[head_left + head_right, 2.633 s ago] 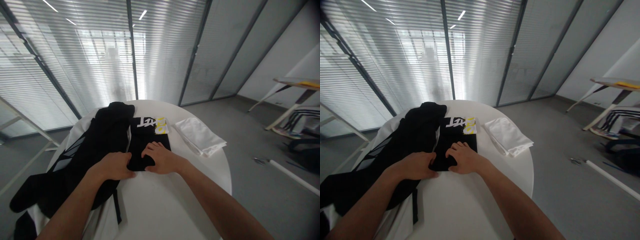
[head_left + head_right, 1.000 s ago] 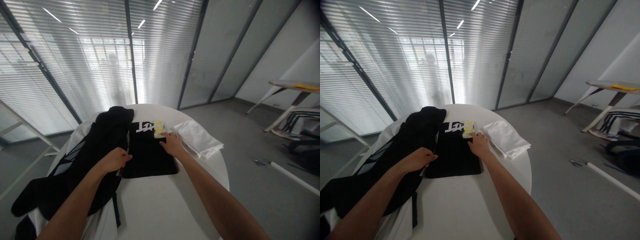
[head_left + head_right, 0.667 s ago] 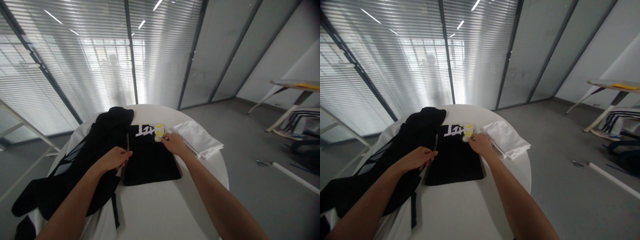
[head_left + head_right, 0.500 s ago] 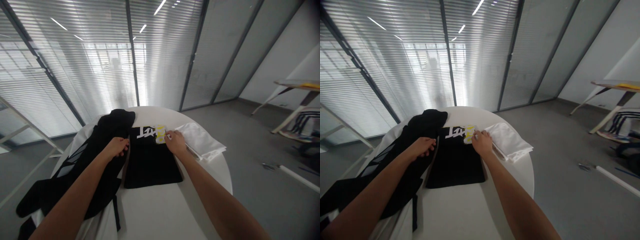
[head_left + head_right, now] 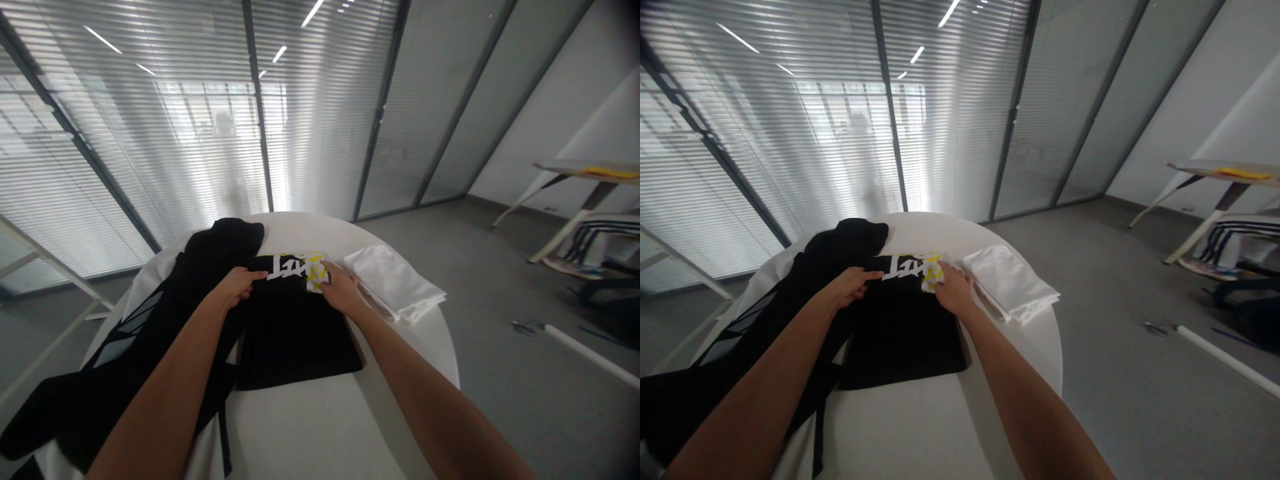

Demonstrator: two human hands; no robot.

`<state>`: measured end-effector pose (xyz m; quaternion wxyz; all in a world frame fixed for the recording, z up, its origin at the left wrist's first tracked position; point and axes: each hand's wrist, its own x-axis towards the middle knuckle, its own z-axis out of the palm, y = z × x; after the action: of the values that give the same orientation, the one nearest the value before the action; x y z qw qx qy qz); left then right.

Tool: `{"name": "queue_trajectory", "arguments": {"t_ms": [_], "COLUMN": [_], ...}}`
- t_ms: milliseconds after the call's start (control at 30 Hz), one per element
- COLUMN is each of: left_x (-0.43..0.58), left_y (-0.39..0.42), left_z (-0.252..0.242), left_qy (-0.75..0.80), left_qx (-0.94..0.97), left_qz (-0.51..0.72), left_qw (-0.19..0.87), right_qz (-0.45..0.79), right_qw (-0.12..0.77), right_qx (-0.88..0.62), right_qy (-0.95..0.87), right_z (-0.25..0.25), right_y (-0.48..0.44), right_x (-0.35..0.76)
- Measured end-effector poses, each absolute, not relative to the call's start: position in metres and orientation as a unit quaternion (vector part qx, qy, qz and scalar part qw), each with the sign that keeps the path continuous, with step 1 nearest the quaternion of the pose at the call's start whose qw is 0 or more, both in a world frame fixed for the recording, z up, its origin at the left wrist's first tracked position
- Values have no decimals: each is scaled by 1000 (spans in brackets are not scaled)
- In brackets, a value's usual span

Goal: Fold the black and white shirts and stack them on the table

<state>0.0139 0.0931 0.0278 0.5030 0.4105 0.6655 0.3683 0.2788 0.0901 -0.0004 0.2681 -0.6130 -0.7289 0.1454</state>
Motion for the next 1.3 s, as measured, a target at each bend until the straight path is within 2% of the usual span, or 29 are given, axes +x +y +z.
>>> {"name": "queue_trajectory", "arguments": {"t_ms": [100,233,333,433,533,700,967,1067,1200,1300], "left_x": [9,6,3,1,0,0,-2,-8,-21,-26], "left_y": [90,83,78,75,73,72,69,65,63,68], "left_z": [34,43,47,49,51,51,54,59,66,72], "left_qy": [613,585,562,536,507,471,439,451,473,541], "left_qx": [385,384,399,422,444,445,446,511,569,609], "left_qz": [388,402,415,423,426,452,531,486,406,346], "left_qw": [570,590,594,597,604,613,571,547,537,466], "right_qz": [259,436,537,596,573,470,533,521,462,379], "right_qw": [380,482,509,484,463,491,553,538,462,471], "right_qx": [-561,-517,-496,-466,-488,-527,-394,-393,-431,-459], "right_qy": [-689,-557,-454,-439,-469,-510,-504,-533,-622,-651], "right_z": [-4,-3,6,18,27,32,31,31,36,43], "right_y": [97,104,101,93,85,82,84,83,84,83], "right_x": [280,281,281,282,285,290,287,292,309,320]}}
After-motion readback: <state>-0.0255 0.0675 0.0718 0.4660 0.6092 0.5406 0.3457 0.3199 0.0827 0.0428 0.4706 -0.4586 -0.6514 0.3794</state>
